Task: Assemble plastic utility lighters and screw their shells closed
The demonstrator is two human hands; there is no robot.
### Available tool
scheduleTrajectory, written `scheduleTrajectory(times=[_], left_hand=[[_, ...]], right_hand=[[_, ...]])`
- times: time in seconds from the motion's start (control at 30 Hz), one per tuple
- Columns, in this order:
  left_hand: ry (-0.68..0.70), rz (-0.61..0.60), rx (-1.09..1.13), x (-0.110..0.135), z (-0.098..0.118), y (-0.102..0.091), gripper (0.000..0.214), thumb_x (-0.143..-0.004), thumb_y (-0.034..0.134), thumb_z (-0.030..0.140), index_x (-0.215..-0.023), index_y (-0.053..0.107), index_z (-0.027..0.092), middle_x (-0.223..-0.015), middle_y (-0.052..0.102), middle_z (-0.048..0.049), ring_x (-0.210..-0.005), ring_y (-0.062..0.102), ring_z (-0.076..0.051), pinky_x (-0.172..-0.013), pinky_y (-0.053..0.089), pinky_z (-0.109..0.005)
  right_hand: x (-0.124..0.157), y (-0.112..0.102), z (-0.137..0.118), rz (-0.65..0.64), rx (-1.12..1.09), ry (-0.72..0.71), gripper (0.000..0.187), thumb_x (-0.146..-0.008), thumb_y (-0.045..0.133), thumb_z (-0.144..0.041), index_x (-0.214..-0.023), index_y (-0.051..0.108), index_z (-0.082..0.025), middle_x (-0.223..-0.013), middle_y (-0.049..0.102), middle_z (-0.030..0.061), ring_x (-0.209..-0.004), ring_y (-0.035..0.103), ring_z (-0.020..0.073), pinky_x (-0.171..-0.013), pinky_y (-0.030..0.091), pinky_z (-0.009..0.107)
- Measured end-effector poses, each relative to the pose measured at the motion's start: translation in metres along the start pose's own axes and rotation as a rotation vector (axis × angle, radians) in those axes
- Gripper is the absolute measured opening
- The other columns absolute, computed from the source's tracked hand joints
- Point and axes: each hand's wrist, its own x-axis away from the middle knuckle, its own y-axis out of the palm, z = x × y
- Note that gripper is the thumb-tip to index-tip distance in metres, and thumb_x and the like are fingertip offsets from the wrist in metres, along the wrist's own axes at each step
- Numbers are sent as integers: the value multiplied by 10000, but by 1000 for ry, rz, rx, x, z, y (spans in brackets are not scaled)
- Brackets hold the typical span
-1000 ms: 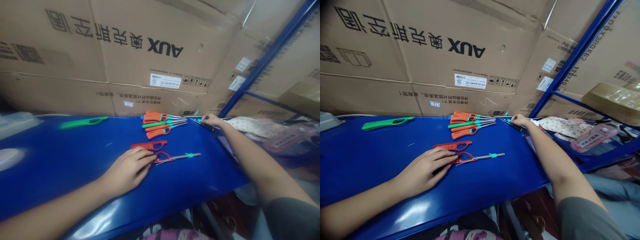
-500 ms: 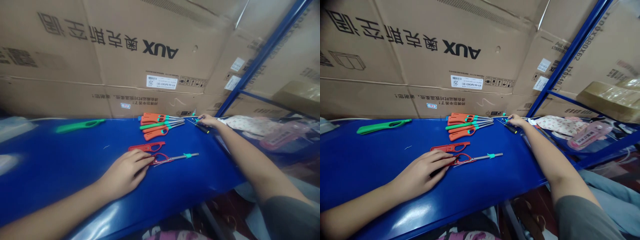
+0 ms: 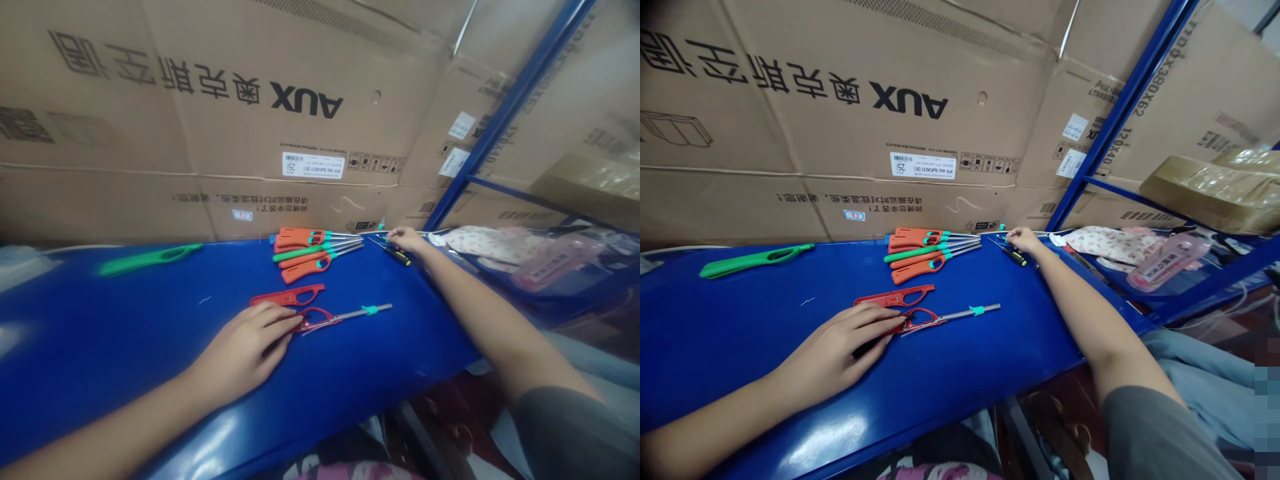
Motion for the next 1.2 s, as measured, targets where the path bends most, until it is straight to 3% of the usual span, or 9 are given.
scheduleTrajectory(times=[0.43,0.77,1.0,1.2], left_hand=[[-16,-20,10,-1,-1,2,362,-967,477,198,-1277,663,228,-1240,692,-79,-1125,642,-257,-939,556,-419],[-26,-24,40,0,-1,1,371,-977,462,193,-1296,645,241,-1245,685,-69,-1118,636,-242,-941,550,-410],[-39,-44,35,1,-2,1,383,-976,463,195,-1317,629,249,-1255,678,-71,-1130,629,-253,-936,544,-413],[-24,-19,36,-1,-1,1,364,-972,474,197,-1288,649,248,-1231,693,-72,-1097,648,-251,-921,547,-406]], right_hand=[[-22,-8,-12,161,445,-217,338,-975,591,-356,-1264,592,-182,-1283,604,101,-1083,630,220,-915,552,435],[-43,-9,-29,85,747,-227,336,-970,601,-353,-1255,597,-175,-1274,607,105,-1079,632,220,-910,554,423],[-37,-16,-26,49,786,-294,336,-968,605,-351,-1255,596,-177,-1271,609,103,-1082,631,223,-908,554,428],[-12,-33,-13,114,633,-326,264,-958,613,-340,-1159,650,-173,-1202,656,96,-1087,634,230,-940,523,425]])
